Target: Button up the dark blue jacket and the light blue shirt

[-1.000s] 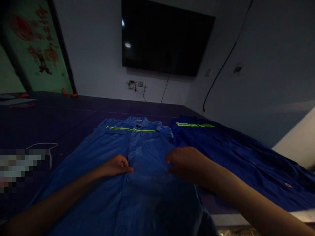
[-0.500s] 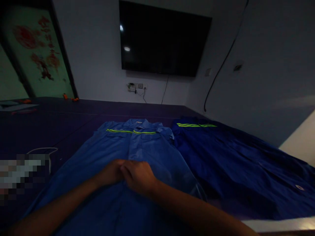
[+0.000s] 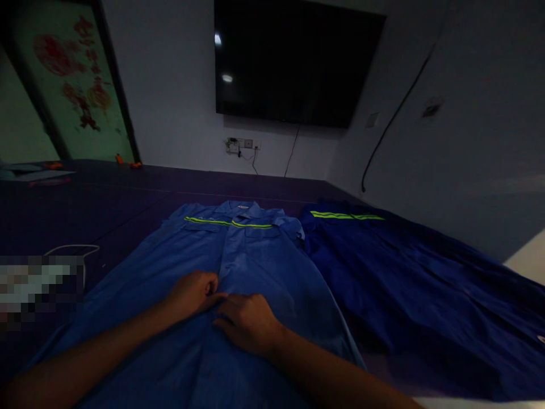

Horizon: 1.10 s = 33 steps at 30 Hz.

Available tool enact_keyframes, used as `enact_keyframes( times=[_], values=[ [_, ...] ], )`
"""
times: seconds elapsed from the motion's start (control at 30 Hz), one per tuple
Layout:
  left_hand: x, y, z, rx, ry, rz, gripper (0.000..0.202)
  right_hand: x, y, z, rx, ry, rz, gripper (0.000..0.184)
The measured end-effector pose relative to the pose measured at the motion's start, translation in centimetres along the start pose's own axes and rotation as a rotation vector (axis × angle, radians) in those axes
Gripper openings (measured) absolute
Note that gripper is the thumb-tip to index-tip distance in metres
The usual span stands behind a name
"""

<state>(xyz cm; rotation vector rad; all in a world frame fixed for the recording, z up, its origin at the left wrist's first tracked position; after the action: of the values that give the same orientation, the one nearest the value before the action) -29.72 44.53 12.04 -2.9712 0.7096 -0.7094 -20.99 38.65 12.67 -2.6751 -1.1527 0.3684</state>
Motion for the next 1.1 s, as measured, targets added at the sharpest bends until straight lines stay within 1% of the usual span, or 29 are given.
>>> enact_keyframes(
  times=[0.17,0.27,0.33,0.4,0.47,0.57,0.7,0.8,0.93,1.0,1.1],
  values=[
    [0.2,-0.1,0.2,-0.010,0.036,0.008,0.050,-0.3,0.3,-0.1,0.049,0.044,-0.066,0.021],
    [0.5,0.0,0.5,-0.026,0.093,0.018,0.051,-0.4,0.4,-0.3,0.080,0.051,-0.096,0.021],
    [0.3,0.0,0.7,-0.040,0.156,-0.002,0.050,-0.6,0.4,-0.5,0.104,0.068,-0.122,0.023],
    [0.0,-0.1,1.1,-0.063,0.265,-0.033,0.048,-0.8,0.5,-0.5,0.120,0.084,-0.150,0.024],
    [-0.2,-0.1,1.7,-0.122,0.416,-0.061,0.044,-0.9,0.5,-0.6,0.131,0.078,-0.170,0.023],
    [-0.3,0.2,2.6,-0.261,0.597,-0.111,0.040,-0.8,0.6,-0.5,0.139,0.058,-0.164,0.017],
    [0.0,1.0,3.0,-0.408,0.715,-0.179,0.038,-0.7,0.6,-0.3,0.141,0.063,-0.168,0.017],
    [0.7,1.5,3.0,-0.475,0.780,-0.161,0.039,-0.8,0.6,-0.2,0.129,0.059,-0.176,0.020],
    [1.0,1.4,3.0,-0.470,0.798,-0.142,0.035,-0.8,0.5,-0.2,0.118,0.052,-0.182,0.022],
    [1.0,1.4,3.1,-0.468,0.796,-0.145,0.028,-0.7,0.5,-0.2,0.112,0.056,-0.168,0.021],
    [0.6,1.3,3.2,-0.436,0.791,-0.190,0.018,-0.6,0.5,-0.4,0.106,0.054,-0.155,0.020]
  ],
)
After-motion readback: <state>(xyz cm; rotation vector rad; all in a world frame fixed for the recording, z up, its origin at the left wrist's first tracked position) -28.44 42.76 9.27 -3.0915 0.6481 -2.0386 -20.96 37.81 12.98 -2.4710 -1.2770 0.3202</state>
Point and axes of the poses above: each hand's wrist, its own y-axis away from the middle knuckle, its own z-axis out of the palm, x = y × z, the point moved 8 cm from there along -y, towards the middle knuckle, and after that the axes turned 5 degrees about z, right-handed, at the moved point
